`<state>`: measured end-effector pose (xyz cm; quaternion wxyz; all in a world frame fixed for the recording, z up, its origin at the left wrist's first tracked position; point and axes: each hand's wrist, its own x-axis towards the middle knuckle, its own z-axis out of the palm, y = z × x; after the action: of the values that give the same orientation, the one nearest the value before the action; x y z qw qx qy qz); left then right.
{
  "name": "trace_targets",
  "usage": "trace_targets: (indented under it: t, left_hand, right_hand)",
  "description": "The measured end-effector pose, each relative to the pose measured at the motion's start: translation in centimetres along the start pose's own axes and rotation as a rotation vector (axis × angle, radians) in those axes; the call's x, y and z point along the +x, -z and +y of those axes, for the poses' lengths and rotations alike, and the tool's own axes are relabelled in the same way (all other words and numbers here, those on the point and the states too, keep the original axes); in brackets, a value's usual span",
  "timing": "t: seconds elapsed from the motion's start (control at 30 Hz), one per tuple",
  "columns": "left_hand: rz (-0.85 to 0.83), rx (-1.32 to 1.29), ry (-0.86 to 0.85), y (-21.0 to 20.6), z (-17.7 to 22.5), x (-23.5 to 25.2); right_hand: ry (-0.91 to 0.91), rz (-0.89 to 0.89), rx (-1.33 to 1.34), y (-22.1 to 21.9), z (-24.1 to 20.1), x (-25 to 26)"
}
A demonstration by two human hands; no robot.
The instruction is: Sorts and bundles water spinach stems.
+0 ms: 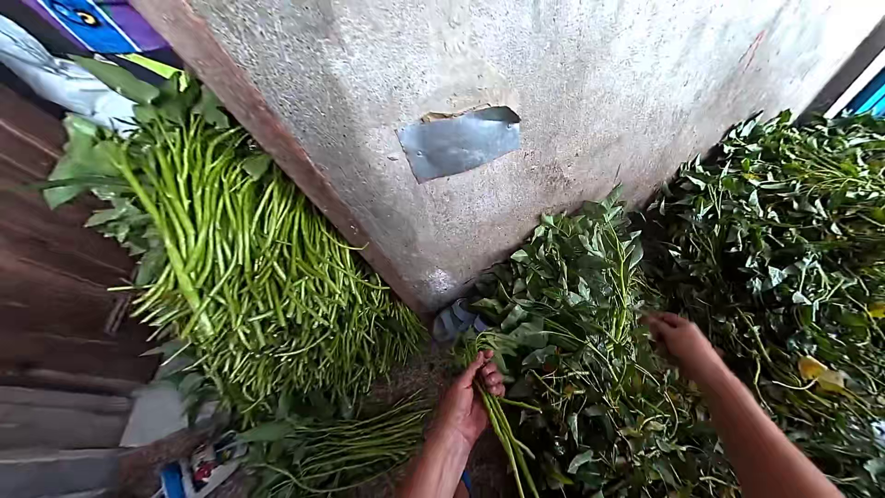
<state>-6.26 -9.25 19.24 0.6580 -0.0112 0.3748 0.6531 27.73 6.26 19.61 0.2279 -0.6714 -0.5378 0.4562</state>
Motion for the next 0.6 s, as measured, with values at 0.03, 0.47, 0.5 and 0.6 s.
trace_targets:
  t: [0.03,0.47,0.5,0.6]
  left_hand:
    - [-0.024,-0.022,-0.012,-0.2,0.1,-0.3]
    - [0.104,0.265,-0.068,-0.2,0.4,-1.2]
    - [0.128,0.357,-0.059,0.1,-0.4,-0.9]
    - [0.144,0.631,-0.010,1.7,-3.2,-0.1]
  right_hand:
    - [0.052,0.023,0.064,1.3,-2.2,-0.8]
    - [0.315,-0.237,0.213,-10.4,3.6,-14.3]
    - [0.289,-0.229,0.127,-12.2,5.5,-14.3]
    - [0.261,-0.207,-0.035,-15.6,8.5,-15.0]
